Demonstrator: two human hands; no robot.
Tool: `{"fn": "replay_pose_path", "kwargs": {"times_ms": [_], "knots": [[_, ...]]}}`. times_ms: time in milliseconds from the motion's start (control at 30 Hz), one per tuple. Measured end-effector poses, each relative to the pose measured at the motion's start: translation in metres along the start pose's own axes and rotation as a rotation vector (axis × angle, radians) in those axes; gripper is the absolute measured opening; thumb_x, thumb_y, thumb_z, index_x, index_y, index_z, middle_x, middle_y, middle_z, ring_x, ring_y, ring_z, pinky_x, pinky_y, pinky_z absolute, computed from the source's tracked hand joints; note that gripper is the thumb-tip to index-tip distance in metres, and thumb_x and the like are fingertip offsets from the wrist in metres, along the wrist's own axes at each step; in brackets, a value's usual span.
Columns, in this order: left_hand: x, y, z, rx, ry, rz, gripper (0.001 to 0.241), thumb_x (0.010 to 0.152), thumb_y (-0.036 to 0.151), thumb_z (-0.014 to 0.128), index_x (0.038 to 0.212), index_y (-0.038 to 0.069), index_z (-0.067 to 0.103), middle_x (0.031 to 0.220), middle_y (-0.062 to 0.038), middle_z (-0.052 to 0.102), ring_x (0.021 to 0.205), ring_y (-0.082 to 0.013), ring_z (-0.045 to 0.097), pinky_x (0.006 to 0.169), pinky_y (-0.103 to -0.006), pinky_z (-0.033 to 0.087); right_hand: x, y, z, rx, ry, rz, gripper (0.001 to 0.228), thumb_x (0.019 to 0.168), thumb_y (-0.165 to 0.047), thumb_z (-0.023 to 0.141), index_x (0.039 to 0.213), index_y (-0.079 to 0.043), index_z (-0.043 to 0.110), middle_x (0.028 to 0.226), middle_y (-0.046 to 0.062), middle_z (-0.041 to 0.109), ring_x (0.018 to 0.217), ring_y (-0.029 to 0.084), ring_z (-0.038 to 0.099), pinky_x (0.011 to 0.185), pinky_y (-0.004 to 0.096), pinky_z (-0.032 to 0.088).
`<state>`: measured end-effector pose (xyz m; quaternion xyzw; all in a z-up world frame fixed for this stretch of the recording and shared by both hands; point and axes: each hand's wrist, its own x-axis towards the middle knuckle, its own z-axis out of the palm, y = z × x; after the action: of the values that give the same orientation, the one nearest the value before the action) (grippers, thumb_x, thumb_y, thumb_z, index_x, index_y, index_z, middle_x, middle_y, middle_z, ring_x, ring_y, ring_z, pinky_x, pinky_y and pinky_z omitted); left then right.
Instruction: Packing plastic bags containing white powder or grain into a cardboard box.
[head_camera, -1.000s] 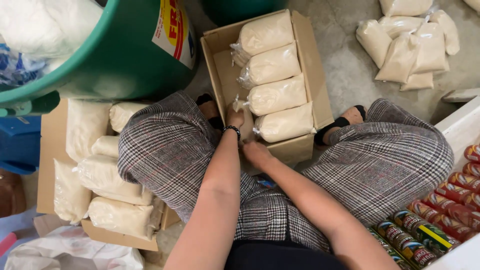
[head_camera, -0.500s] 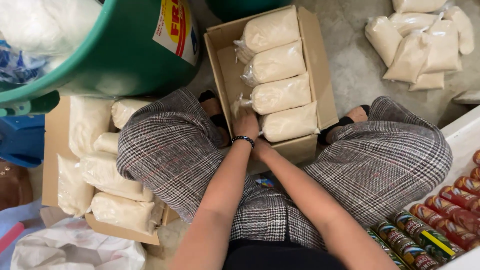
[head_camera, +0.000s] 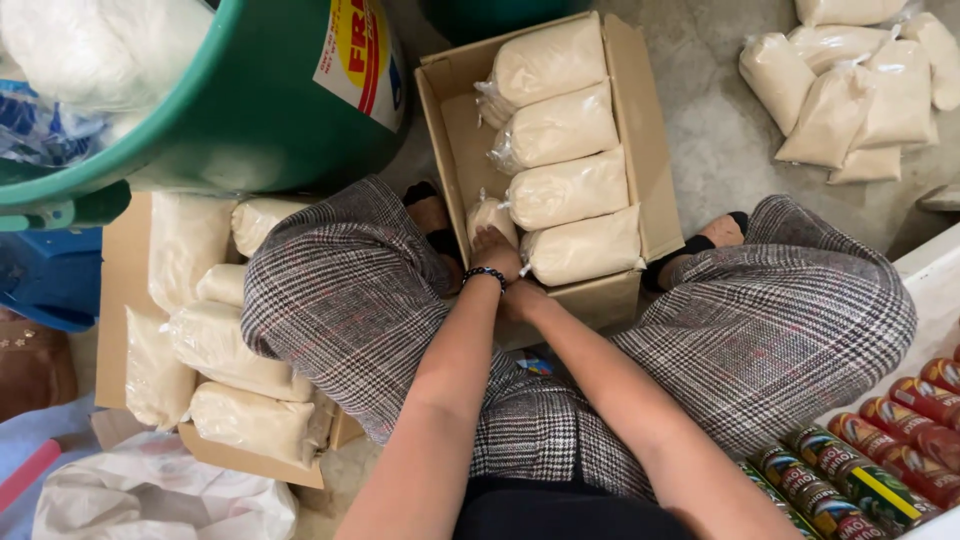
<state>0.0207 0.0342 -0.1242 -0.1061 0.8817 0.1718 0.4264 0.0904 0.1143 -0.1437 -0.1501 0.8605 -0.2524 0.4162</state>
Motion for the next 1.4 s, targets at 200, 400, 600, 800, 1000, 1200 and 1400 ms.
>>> {"fn": "replay_pose_path", "kwargs": {"times_ms": [200, 400, 600, 800, 1000, 1200, 1400], "knots": [[-0.011, 0.004, -0.009, -0.196, 0.197, 0.067, 0.054, 0.105, 0.019, 0.036, 0.156, 0.003, 0.046, 0.169, -0.025, 0.032, 0.152, -0.0425, 0.039, 0.125, -0.0481, 0.035, 0.001, 0.012, 0.011, 0.029, 0.038, 0.036, 0.033, 0.098, -0.031, 0.057, 0.118, -0.011, 0.075, 0.125, 0.017, 0.072, 0.114, 0.035, 0.069, 0.096, 0.047, 0.055], [0.0, 0.004, -0.011, -0.032, 0.283, 0.154, 0.052, 0.107, 0.031, 0.029, 0.158, 0.019, 0.032, 0.171, -0.018, 0.007, 0.157, -0.0401, 0.01, 0.126, -0.0528, 0.016, 0.011, 0.023, 0.034, -0.098, 0.254, -0.023, 0.028, 0.102, -0.023, 0.053, 0.114, -0.009, 0.075, 0.118, 0.016, 0.074, 0.109, 0.034, 0.072, 0.091, 0.047, 0.058], [0.01, -0.003, -0.008, 0.212, 0.138, 0.141, 0.06, 0.106, 0.025, 0.03, 0.165, 0.023, 0.018, 0.172, -0.019, -0.004, 0.157, -0.0419, 0.003, 0.124, -0.055, 0.013, -0.01, 0.0, -0.007, -0.316, 0.002, -0.163, 0.033, 0.089, -0.018, 0.064, 0.12, -0.01, 0.071, 0.128, 0.014, 0.068, 0.119, 0.03, 0.064, 0.098, 0.045, 0.052], [0.002, 0.0, -0.014, 0.21, 0.109, 0.159, 0.065, 0.103, 0.025, 0.035, 0.165, 0.023, 0.016, 0.171, -0.018, -0.005, 0.158, -0.0409, 0.003, 0.124, -0.0552, 0.015, -0.019, -0.007, -0.025, -0.394, -0.148, -0.152, 0.03, 0.084, -0.012, 0.071, 0.114, -0.009, 0.076, 0.124, 0.013, 0.072, 0.119, 0.031, 0.066, 0.1, 0.043, 0.053], [0.007, -0.005, -0.006, 0.213, 0.134, 0.17, 0.066, 0.102, 0.025, 0.04, 0.164, 0.023, 0.021, 0.172, -0.019, -0.003, 0.157, -0.0419, 0.005, 0.124, -0.0557, 0.016, -0.031, -0.013, -0.026, -0.369, -0.093, -0.106, 0.024, 0.089, -0.017, 0.069, 0.11, -0.009, 0.078, 0.118, 0.014, 0.073, 0.113, 0.032, 0.069, 0.097, 0.045, 0.055], [-0.006, 0.003, -0.014, 0.156, 0.165, 0.169, 0.061, 0.101, 0.028, 0.04, 0.161, 0.023, 0.028, 0.17, -0.018, 0.004, 0.155, -0.0423, 0.012, 0.121, -0.058, 0.023, -0.039, -0.01, -0.026, -0.25, -0.05, -0.062, 0.024, 0.092, -0.016, 0.062, 0.11, -0.006, 0.076, 0.116, 0.017, 0.074, 0.11, 0.035, 0.071, 0.091, 0.047, 0.057], [0.012, -0.004, -0.02, -0.111, 0.272, 0.09, 0.042, 0.104, 0.027, 0.05, 0.14, 0.007, 0.059, 0.152, -0.022, 0.049, 0.138, -0.0401, 0.051, 0.112, -0.0495, 0.045, -0.096, -0.038, -0.095, -0.066, -0.011, -0.026, 0.026, 0.096, -0.02, 0.059, 0.11, -0.004, 0.074, 0.113, 0.024, 0.072, 0.106, 0.039, 0.07, 0.089, 0.05, 0.056]]}}
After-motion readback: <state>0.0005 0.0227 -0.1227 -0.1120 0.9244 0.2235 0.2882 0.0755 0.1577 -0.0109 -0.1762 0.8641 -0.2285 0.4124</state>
